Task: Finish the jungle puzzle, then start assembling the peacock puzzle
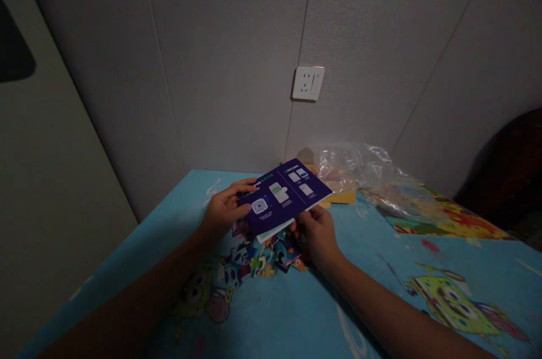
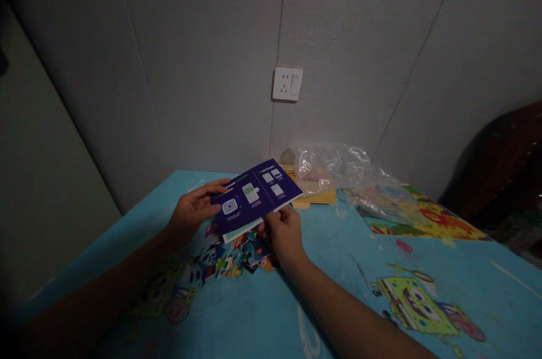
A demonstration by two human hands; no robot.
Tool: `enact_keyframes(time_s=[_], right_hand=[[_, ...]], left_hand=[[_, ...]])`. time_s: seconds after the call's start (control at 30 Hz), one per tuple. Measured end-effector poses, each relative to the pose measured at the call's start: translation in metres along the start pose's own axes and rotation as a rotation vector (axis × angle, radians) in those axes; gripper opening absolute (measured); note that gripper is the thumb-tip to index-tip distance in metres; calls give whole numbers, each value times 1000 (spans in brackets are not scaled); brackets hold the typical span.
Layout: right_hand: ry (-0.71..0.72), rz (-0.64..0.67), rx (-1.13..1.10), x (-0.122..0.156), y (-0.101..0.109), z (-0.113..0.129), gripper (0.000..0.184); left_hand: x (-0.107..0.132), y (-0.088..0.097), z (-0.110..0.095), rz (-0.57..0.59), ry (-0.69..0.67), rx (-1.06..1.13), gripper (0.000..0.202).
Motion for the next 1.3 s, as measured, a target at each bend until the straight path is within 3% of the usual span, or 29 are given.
enact_keyframes(time_s=[0.17, 0.43, 0.63, 0.93, 1.1, 1.2, 1.3], right_hand=[[13, -26, -20, 0, 2, 2, 29], [30, -46, 20, -1, 7, 2, 28], [21, -43, 30, 2, 4, 5, 38], [29, -57, -30, 2, 6, 2, 35], [18, -63, -5, 3, 5, 4, 36], [12, -20, -46, 2, 2, 1, 36], [14, 28, -106, 1, -2, -3, 36]], left_hand=[[-1, -3, -3, 34, -18, -14, 37], [0, 2, 2, 38, -7, -4, 36], [2, -2, 1, 16, 33, 37, 34], [1, -5, 3, 66, 17, 28, 33], [2, 13, 22, -131, 163, -88, 25], [2, 21, 24, -252, 168, 31, 32], [-1, 20, 20, -293, 119, 206, 34]])
Point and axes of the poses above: each hand's wrist, its own x-axis away from the middle knuckle, its own y-axis out of the back of the hand, z = x × y, the point moved 10 cm from there along -x, towards the middle knuckle, and after that the axes turned 5 degrees about z, right-handed, at the moved point
